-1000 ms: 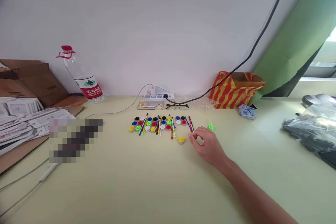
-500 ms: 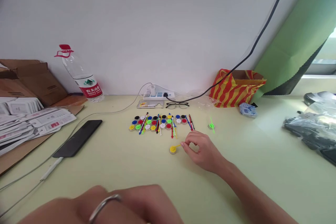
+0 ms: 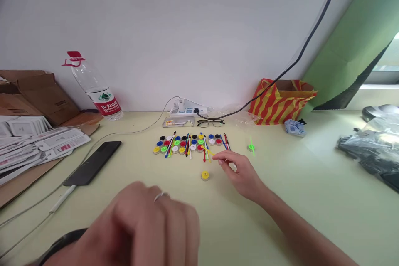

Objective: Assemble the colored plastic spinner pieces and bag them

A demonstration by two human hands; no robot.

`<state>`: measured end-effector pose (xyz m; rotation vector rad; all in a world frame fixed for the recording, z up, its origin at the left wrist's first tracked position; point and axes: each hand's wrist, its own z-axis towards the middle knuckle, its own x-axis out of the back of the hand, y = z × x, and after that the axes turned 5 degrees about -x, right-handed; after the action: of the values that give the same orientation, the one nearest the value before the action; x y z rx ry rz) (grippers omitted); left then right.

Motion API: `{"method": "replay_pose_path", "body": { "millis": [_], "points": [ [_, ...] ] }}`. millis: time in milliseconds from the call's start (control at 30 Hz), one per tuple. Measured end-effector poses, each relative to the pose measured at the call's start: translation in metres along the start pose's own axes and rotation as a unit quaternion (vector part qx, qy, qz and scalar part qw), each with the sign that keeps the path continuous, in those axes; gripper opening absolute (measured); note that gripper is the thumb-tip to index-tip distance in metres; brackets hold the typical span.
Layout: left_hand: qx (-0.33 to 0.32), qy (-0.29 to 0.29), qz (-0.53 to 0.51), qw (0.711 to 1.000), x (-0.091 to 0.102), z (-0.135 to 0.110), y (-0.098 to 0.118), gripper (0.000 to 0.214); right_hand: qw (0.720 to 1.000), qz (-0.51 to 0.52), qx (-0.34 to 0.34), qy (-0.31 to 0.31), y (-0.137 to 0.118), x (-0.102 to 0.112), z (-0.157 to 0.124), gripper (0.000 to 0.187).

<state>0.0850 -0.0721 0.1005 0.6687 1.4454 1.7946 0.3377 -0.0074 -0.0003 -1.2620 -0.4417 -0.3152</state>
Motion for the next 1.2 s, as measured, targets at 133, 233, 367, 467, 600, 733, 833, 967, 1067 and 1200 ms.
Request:
{"method": "replay_pose_path", "body": {
  "millis": [133, 233, 367, 467, 600, 733, 833, 967, 1067, 1200],
  "points": [
    [0.021, 0.16, 0.148, 0.976, 0.03, 0.025, -0.028, 0.029, 0.997, 0.062, -0.043, -0.013, -0.003, -0.001, 0.001, 0.019],
    [0.014, 0.267, 0.341, 0.901, 0.056, 0.028, -0.078, 0.028, 0.988, 0.129, -0.08, -0.008, -0.007, -0.004, 0.003, 0.022],
    [-0.023, 0.222, 0.419, 0.88, 0.069, 0.021, -0.118, 0.081, 0.983, 0.149, -0.105, -0.03, -0.008, -0.013, 0.003, 0.027],
    [-0.018, 0.153, 0.432, 0.889, 0.068, 0.019, -0.118, 0.088, 0.982, 0.133, -0.114, -0.072, -0.006, -0.019, 0.002, 0.031],
    [-0.01, 0.122, 0.426, 0.897, 0.065, 0.021, -0.112, 0.077, 0.969, 0.169, -0.127, -0.128, -0.009, -0.026, 0.0, 0.033],
    [-0.011, 0.123, 0.403, 0.907, 0.066, 0.02, -0.113, 0.046, 0.963, 0.191, -0.115, -0.151, -0.014, -0.03, -0.003, 0.032],
    [0.0, 0.132, 0.382, 0.915, 0.069, 0.018, -0.114, 0.039, 0.974, 0.152, -0.107, -0.13, -0.015, -0.03, -0.006, 0.029],
    [0.004, 0.114, 0.365, 0.924, 0.076, 0.016, -0.109, 0.037, 0.973, 0.149, -0.122, -0.126, -0.014, -0.032, -0.005, 0.029],
    [0.0, 0.108, 0.368, 0.923, 0.081, 0.017, -0.105, 0.027, 0.967, 0.175, -0.146, -0.115, -0.014, -0.038, 0.0, 0.03],
    [-0.002, 0.127, 0.361, 0.924, 0.082, 0.019, -0.103, 0.012, 0.969, 0.158, -0.16, -0.102, -0.016, -0.048, 0.004, 0.027]
  ]
}}
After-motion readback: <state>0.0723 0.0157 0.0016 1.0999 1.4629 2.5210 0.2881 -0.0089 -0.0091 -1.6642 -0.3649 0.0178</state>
